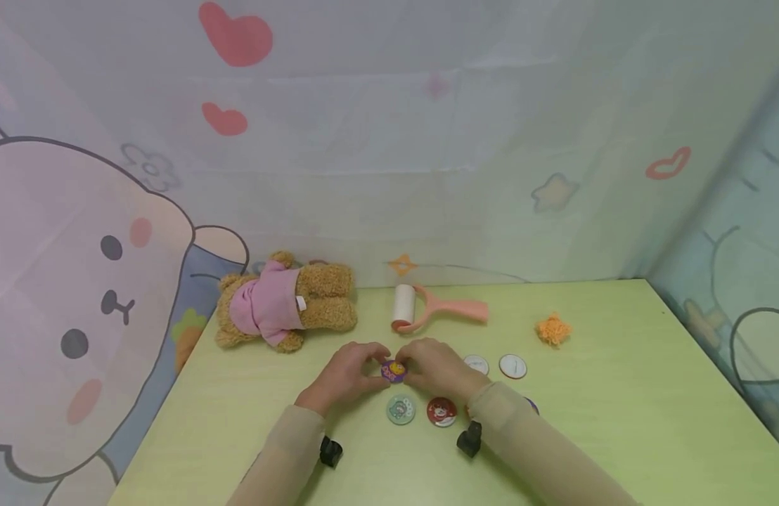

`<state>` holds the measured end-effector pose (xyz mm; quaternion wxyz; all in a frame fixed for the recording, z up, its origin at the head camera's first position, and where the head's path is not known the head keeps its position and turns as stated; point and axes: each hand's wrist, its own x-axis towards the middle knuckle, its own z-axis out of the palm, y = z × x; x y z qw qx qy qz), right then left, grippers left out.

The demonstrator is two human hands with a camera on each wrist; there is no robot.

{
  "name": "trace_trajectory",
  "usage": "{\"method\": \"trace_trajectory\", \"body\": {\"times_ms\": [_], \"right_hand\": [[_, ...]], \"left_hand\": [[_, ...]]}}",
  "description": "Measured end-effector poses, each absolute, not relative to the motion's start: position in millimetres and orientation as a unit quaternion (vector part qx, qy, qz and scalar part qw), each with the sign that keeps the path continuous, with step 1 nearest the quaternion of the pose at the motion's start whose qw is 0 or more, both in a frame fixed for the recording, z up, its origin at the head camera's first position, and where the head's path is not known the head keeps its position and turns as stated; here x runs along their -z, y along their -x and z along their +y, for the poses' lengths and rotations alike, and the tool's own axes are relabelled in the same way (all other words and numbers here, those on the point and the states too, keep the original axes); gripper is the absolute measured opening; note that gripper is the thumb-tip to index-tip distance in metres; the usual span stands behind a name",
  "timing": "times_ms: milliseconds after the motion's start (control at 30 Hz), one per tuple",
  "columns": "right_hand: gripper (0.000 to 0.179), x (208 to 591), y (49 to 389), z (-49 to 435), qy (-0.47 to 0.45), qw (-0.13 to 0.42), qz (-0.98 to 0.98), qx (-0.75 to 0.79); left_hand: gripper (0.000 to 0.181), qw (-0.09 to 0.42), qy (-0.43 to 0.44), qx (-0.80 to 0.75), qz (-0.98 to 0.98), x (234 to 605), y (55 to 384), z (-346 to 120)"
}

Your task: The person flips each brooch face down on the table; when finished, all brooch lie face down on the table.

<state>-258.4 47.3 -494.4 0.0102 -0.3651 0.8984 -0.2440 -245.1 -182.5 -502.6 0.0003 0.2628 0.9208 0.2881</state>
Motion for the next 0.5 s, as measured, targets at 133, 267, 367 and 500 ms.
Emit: {"method": "trace_trajectory", "body": {"times_ms": [133,267,367,500], "right_hand": [[0.026,493.5,258.9,47.2,0.367,0.009,0.897,0.245],[0.024,494.7,259.0,47.5,0.367,0.008,0.897,0.247],[0.023,495.7,259.3,48.0,0.368,0.008,0.896,0.249],[0.022,496.9,260.9,49.1,0.369,0.009,0.896,0.246]], "left_hand": [[0.040,0.001,-0.260,-0.287,0.922,502.0,244.7,-182.4],[0.040,0.005,-0.255,-0.297,0.920,501.4,244.0,-182.0],[0.037,0.006,-0.257,-0.305,0.917,500.6,243.1,-181.7],[0.032,0.005,-0.257,-0.310,0.915,499.6,243.2,-181.6]]}}
